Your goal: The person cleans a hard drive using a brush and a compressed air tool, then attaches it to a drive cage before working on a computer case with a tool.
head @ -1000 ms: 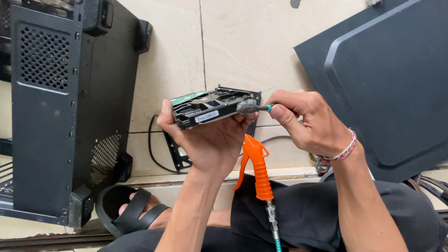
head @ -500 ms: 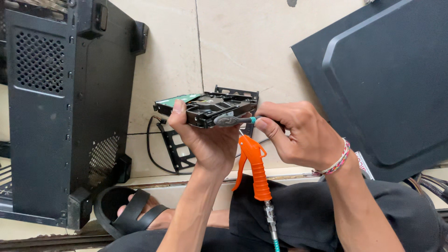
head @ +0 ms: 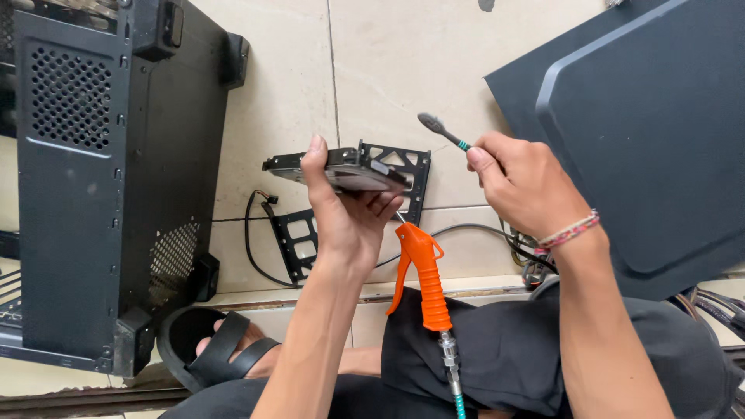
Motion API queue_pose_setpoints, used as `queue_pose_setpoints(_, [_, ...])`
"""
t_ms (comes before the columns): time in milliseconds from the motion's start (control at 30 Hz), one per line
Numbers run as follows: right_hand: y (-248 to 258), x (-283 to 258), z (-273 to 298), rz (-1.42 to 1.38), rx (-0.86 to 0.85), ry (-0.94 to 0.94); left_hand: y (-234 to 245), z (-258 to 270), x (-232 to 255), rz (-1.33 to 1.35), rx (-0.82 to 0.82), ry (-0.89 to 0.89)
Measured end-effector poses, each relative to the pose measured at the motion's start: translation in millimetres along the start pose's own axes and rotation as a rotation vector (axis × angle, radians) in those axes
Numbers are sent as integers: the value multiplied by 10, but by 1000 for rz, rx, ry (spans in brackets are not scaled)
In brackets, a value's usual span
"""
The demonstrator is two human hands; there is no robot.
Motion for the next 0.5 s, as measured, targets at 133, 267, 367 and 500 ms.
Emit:
queue_pose_setpoints(133, [-440, 210, -150, 84, -78, 35, -21, 38, 12, 19, -101, -6])
queue_pose_setpoints(267, [-880, 427, -286, 149, -98, -3, -19, -39, -67, -66, -154, -34])
queue_pose_setpoints(367, [-825, 291, -215, 190, -47, 20, -16, -44, -101, -128, -174, -55])
queue_pose_setpoints(500, [-319, -315, 220, 180, -420, -94, 27, -281, -203, -145, -164, -84])
Point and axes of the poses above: each hand's wrist, its own z-axis away from the middle knuckle, its own y-axis out of the back of the hand, x = y × z, the point moved 2 cm from there along -z, towards the middle knuckle, and after that the axes turned 15 degrees about x, right-handed, at the moved point
